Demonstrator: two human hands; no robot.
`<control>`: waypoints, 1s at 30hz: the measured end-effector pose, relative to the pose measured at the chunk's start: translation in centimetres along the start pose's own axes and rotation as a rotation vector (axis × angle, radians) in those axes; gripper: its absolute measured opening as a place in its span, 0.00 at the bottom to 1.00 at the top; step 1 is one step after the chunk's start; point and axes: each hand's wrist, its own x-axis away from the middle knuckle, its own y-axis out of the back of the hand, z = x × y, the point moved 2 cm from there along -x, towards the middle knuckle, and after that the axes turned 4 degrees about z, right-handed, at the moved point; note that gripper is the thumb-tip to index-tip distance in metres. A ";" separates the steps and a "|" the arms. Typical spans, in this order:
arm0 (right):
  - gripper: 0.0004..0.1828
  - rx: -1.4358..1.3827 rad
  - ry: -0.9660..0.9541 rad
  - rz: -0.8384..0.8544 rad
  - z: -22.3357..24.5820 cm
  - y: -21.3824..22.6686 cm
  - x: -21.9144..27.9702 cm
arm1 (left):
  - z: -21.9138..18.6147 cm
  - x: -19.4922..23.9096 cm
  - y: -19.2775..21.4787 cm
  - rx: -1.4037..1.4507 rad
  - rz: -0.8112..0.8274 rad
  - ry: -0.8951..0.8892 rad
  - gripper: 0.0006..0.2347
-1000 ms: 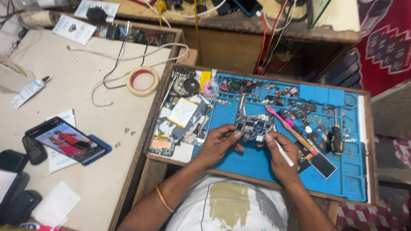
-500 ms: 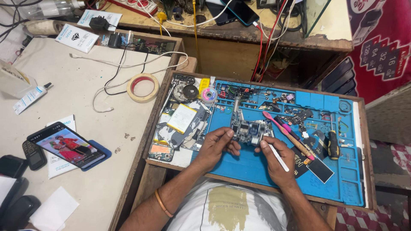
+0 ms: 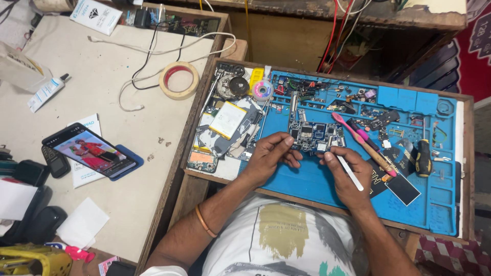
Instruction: The person uses a metal probe to touch and manipulate components on a small circuit board held in their left hand. They repeatedly probe different areas of the board while rotating it to access different sides.
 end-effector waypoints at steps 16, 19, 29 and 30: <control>0.12 -0.018 -0.031 0.022 -0.1 0.5 0.2 | 0.0 0.3 -0.2 -0.093 0.050 -0.004 0.13; 0.12 -0.037 -0.006 0.054 -0.2 0.7 0.2 | -0.5 0.3 -0.5 -0.117 0.030 -0.014 0.11; 0.10 0.304 0.001 0.123 0.1 0.0 0.5 | -0.8 0.4 -0.4 -0.068 -0.054 -0.039 0.08; 0.10 0.329 0.017 0.134 0.3 -0.1 0.6 | -0.7 0.4 -0.3 -0.063 -0.047 -0.051 0.08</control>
